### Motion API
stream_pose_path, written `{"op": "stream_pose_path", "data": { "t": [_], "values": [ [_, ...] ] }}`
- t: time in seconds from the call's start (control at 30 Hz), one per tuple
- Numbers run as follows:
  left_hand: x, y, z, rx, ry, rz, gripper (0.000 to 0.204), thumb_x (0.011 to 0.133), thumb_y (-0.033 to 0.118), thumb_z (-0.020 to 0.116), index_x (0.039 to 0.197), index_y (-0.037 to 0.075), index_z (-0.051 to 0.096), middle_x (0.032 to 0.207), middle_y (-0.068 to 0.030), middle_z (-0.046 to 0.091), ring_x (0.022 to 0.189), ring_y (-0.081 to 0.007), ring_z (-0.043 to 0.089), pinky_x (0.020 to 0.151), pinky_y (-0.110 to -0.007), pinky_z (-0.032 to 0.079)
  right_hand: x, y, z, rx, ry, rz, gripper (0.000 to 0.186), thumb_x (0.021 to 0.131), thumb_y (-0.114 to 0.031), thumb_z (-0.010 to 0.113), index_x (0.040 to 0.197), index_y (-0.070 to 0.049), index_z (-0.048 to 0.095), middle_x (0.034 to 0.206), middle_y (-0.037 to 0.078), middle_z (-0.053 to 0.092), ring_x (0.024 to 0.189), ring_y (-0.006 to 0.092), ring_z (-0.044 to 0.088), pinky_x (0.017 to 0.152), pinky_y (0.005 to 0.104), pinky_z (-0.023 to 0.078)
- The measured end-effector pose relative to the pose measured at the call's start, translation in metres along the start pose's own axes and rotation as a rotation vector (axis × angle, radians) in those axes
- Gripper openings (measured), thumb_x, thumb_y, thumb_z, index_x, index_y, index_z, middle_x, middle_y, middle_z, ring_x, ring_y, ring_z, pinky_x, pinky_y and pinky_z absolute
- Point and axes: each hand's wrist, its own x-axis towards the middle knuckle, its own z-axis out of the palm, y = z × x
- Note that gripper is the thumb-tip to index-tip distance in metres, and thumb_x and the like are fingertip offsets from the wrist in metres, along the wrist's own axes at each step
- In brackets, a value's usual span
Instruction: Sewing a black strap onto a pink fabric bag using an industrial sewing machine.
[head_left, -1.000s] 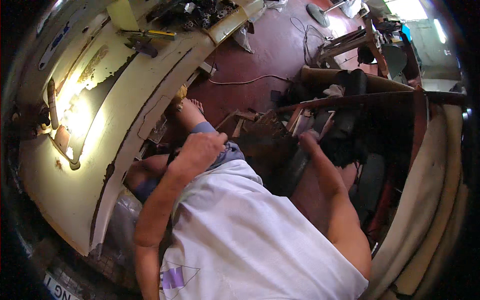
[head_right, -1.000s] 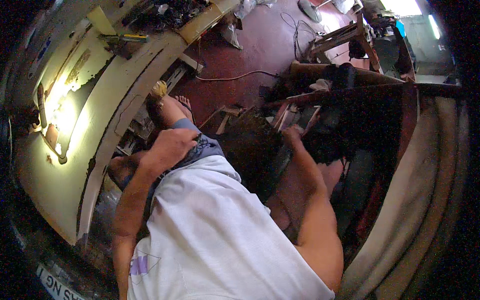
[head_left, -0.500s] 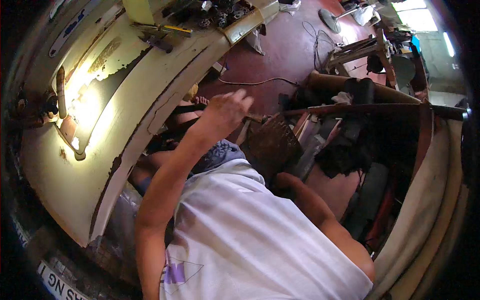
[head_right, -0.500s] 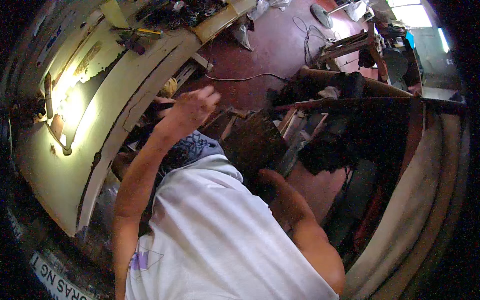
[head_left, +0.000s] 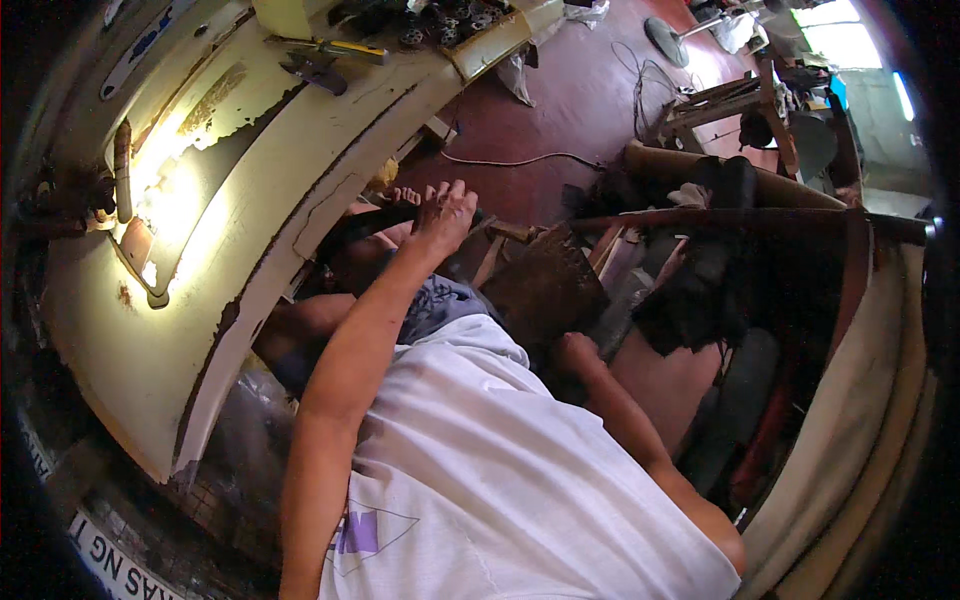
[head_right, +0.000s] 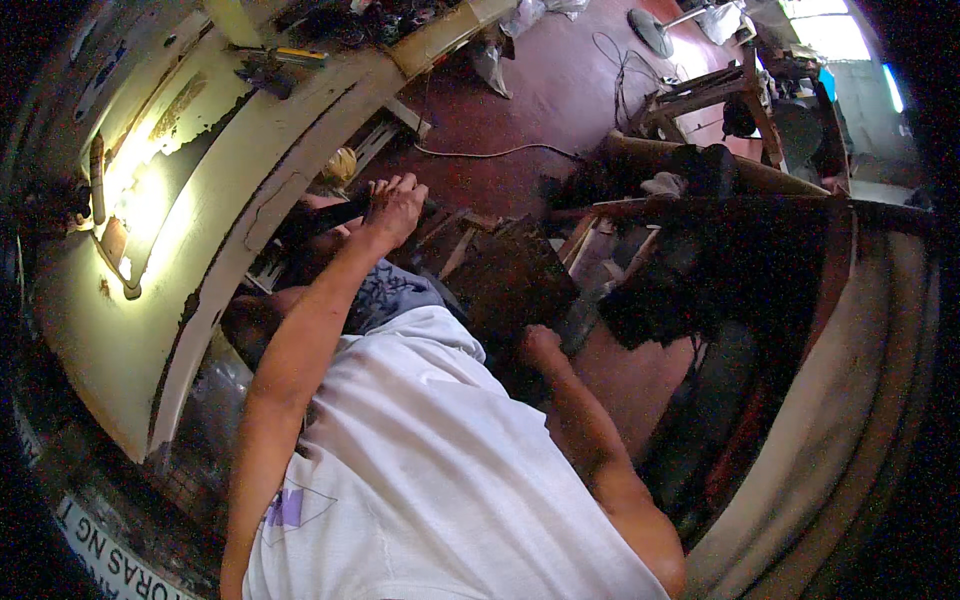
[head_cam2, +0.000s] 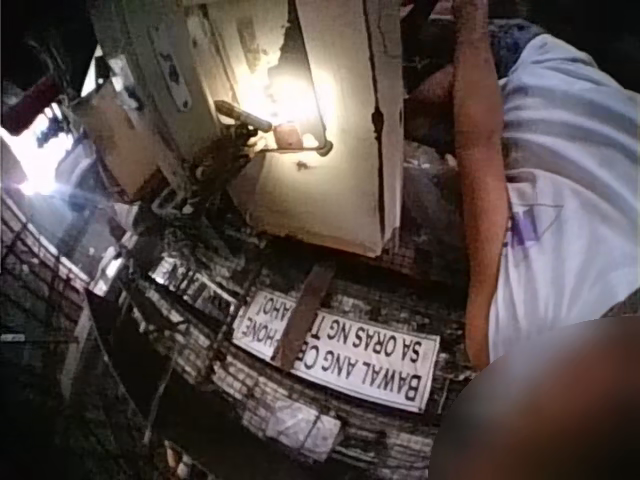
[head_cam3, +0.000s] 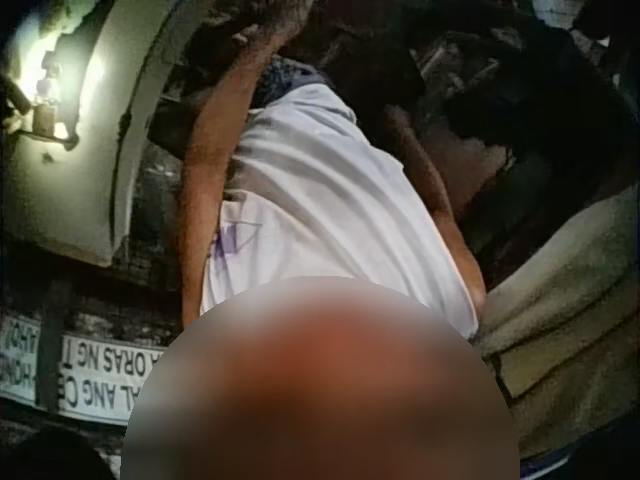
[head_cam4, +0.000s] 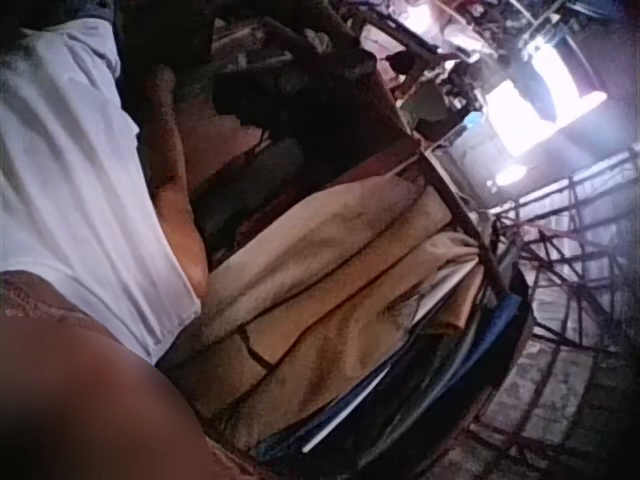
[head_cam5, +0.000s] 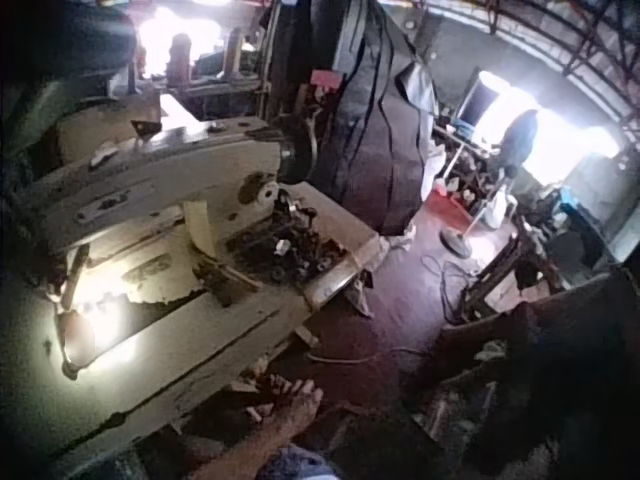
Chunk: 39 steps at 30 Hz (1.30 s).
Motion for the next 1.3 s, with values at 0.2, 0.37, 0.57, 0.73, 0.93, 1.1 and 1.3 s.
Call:
{"op": "stream_pose_path", "data": {
  "t": [0.2,0.37,0.57,0.73,0.93,1.1,1.3],
  "values": [
    [0.012,0.034,-0.001,-0.196,0.054,0.128,0.015,0.087,0.011,0.058,0.100,0.009,0.064,0.104,-0.0125,0.063,0.102,-0.0313,0.064,0.085,-0.048,0.049,-0.009,0.061,-0.050,0.177,0.338,-0.544,0.017,0.087,-0.019,0.067,0.089,-0.003,0.074,0.090,0.013,0.074,0.080,0.0294,0.070,0.073,0.0451,0.056],
    [0.036,0.067,-0.017,-0.643,0.257,0.230,0.014,0.090,0.008,0.061,0.103,0.004,0.064,0.098,-0.0172,0.064,0.093,-0.0386,0.065,0.080,-0.047,0.053,-0.040,0.102,-0.105,0.904,0.351,-0.045,0.021,0.092,-0.012,0.060,0.105,0.001,0.069,0.091,0.013,0.072,0.080,0.0216,0.067,0.072,0.0374,0.052],
    [0.050,0.078,-0.028,-0.622,0.192,0.100,0.015,0.090,0.006,0.059,0.104,0.004,0.065,0.096,-0.0182,0.064,0.091,-0.0401,0.065,0.079,-0.048,0.052,-0.075,0.090,-0.160,0.764,0.907,0.020,0.025,0.099,-0.020,0.056,0.103,0.003,0.067,0.088,0.020,0.067,0.076,0.0301,0.064,0.071,0.0402,0.049],
    [0.062,0.095,-0.023,-0.625,0.240,0.205,0.015,0.090,0.006,0.059,0.103,0.004,0.065,0.096,-0.0184,0.064,0.090,-0.0403,0.065,0.078,-0.048,0.052,-0.094,0.084,-0.186,0.750,1.144,0.201,0.030,0.099,-0.028,0.062,0.094,0.001,0.068,0.080,0.017,0.067,0.071,0.0274,0.062,0.068,0.0385,0.048],
    [0.074,0.090,-0.020,-0.668,0.294,0.230,0.009,0.090,0.011,0.060,0.097,0.006,0.060,0.091,-0.0197,0.064,0.086,-0.0422,0.065,0.074,-0.051,0.052,-0.109,0.100,-0.197,0.787,1.174,0.288,0.031,0.097,-0.029,0.065,0.090,0.000,0.067,0.076,0.013,0.065,0.068,0.0223,0.058,0.066,0.0361,0.047],
    [0.067,0.073,-0.029,-0.633,0.168,0.098,0.013,0.090,0.012,0.061,0.098,0.003,0.062,0.094,-0.0205,0.066,0.092,-0.0425,0.064,0.078,-0.049,0.051,-0.097,0.108,-0.180,0.776,0.869,0.165,0.029,0.099,-0.026,0.063,0.088,0.001,0.066,0.069,0.006,0.059,0.060,0.0139,0.053,0.058,0.0326,0.044],
    [0.062,0.048,-0.043,-0.394,0.132,-0.022,0.024,0.091,0.028,0.065,0.092,0.004,0.064,0.087,-0.0204,0.067,0.088,-0.0408,0.066,0.074,-0.049,0.051,-0.070,0.127,-0.160,0.915,1.161,0.318,0.023,0.102,-0.022,0.054,0.104,-0.001,0.063,0.072,0.007,0.061,0.061,0.0160,0.057,0.059,0.0327,0.047]
  ]
}}
